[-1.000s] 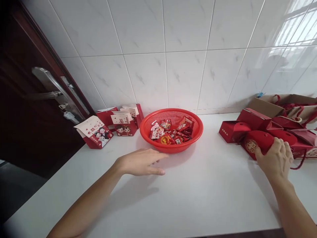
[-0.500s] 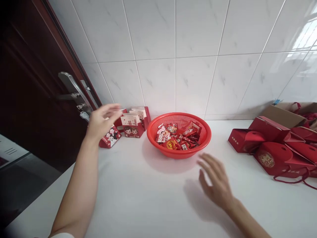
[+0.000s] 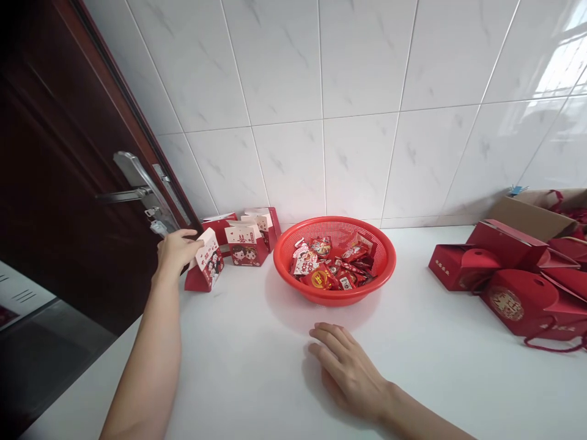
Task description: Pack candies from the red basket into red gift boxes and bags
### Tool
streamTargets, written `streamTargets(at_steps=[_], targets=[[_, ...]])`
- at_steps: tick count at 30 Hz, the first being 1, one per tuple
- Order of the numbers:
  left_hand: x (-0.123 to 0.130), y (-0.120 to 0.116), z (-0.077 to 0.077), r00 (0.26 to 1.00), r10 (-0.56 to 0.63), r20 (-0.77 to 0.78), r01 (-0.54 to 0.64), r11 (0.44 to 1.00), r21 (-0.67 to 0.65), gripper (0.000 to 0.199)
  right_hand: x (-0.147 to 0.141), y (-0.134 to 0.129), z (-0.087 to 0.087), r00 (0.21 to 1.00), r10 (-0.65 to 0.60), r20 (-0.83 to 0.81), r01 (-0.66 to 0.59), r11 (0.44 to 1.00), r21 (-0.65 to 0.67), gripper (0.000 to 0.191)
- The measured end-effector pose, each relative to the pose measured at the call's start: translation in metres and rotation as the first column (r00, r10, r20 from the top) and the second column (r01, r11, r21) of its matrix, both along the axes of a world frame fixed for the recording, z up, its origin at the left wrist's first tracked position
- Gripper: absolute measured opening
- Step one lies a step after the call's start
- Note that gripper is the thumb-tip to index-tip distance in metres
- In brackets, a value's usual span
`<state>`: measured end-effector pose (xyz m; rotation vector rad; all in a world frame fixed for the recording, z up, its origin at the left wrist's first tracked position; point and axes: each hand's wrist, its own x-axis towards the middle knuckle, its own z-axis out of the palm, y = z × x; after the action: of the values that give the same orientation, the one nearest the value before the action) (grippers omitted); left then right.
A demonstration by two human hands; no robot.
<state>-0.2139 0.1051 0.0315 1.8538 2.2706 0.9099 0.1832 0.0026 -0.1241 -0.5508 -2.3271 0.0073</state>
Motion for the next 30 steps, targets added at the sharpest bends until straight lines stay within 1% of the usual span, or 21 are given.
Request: streamTargets(at_steps=[1,2,3,4,5,7,9,10,11,13,14,16,18,20,22,23,25,28,30], targets=[[0.008,-0.002,0.005,0.998,0.066,-0.002,-0.066,0.998,0.017,0.042,-0.003,0.001,-0.001,1.000,-0.005,-0.009,0.004,1.000,-0.018,0.042],[0.018,-0.006,0.010,0.994,0.106,-0.007,-0.106,0.994,0.021,0.041,-0.005,0.001,-0.001,1.000,-0.007,-0.022,0.006,0.999,-0.039,0.042],[0.030,-0.011,0.016,0.993,0.121,-0.009,-0.120,0.992,0.023,0.041,-0.009,0.002,-0.002,0.999,-0.006,-0.042,0.003,0.998,-0.058,0.043],[0.044,-0.017,0.021,0.994,0.111,-0.009,-0.111,0.994,0.008,0.041,-0.012,0.002,-0.003,0.998,-0.004,-0.067,-0.001,0.997,-0.079,0.044],[0.060,-0.025,0.026,0.998,0.070,-0.009,-0.070,0.997,-0.011,0.041,-0.015,0.002,-0.004,0.996,-0.008,-0.094,-0.002,0.995,-0.105,0.046],[0.094,-0.040,0.032,1.000,-0.022,0.012,0.023,0.998,-0.061,0.033,-0.022,0.001,-0.006,0.989,-0.041,-0.141,0.016,0.984,-0.179,0.053],[0.127,-0.055,0.031,0.986,-0.157,0.060,0.163,0.980,-0.112,0.018,-0.027,-0.002,-0.008,0.980,-0.099,-0.171,0.049,0.960,-0.274,0.064],[0.141,-0.062,0.028,0.964,-0.247,0.097,0.257,0.960,-0.112,0.015,-0.029,-0.003,-0.009,0.976,-0.127,-0.180,0.064,0.945,-0.320,0.070],[0.152,-0.067,0.024,0.934,-0.328,0.143,0.344,0.932,-0.109,0.019,-0.030,-0.004,-0.009,0.971,-0.148,-0.190,0.072,0.931,-0.358,0.076],[0.171,-0.077,0.016,0.872,-0.419,0.251,0.461,0.877,-0.135,0.025,-0.032,-0.006,-0.010,0.960,-0.179,-0.214,0.079,0.910,-0.407,0.084],[0.177,-0.081,0.012,0.835,-0.452,0.314,0.517,0.840,-0.165,0.026,-0.032,-0.006,-0.009,0.955,-0.190,-0.230,0.079,0.905,-0.418,0.086],[0.187,-0.088,0.007,0.770,-0.481,0.419,0.593,0.782,-0.191,0.028,-0.032,-0.005,-0.007,0.943,-0.199,-0.268,0.069,0.902,-0.427,0.086],[0.194,-0.094,0.005,0.721,-0.498,0.482,0.643,0.740,-0.197,0.028,-0.033,-0.004,-0.003,0.932,-0.189,-0.308,0.037,0.898,-0.439,0.081],[0.198,-0.099,0.005,0.685,-0.507,0.523,0.682,0.698,-0.218,0.027,-0.033,-0.002,0.002,0.924,-0.168,-0.345,-0.003,0.896,-0.444,0.070],[0.201,-0.102,0.004,0.670,-0.515,0.535,0.705,0.667,-0.242,0.033,-0.033,-0.001,0.007,0.916,-0.149,-0.373,-0.033,0.898,-0.440,0.055],[0.202,-0.102,0.004,0.675,-0.526,0.518,0.705,0.668,-0.240,0.036,-0.033,0.000,0.010,0.912,-0.144,-0.385,-0.041,0.900,-0.434,0.047],[0.203,-0.102,0.003,0.700,-0.560,0.444,0.686,0.700,-0.199,0.038,-0.030,0.002,0.017,0.904,-0.135,-0.407,-0.052,0.907,-0.418,0.035],[0.198,-0.097,0.002,0.749,-0.594,0.294,0.639,0.765,-0.080,0.032,-0.022,0.005,0.025,0.890,-0.163,-0.426,-0.019,0.920,-0.391,0.023],[0.193,-0.093,0.003,0.779,-0.596,0.193,0.609,0.793,-0.010,0.024,-0.015,0.008,0.028,0.879,-0.206,-0.430,0.021,0.918,-0.397,0.018]])
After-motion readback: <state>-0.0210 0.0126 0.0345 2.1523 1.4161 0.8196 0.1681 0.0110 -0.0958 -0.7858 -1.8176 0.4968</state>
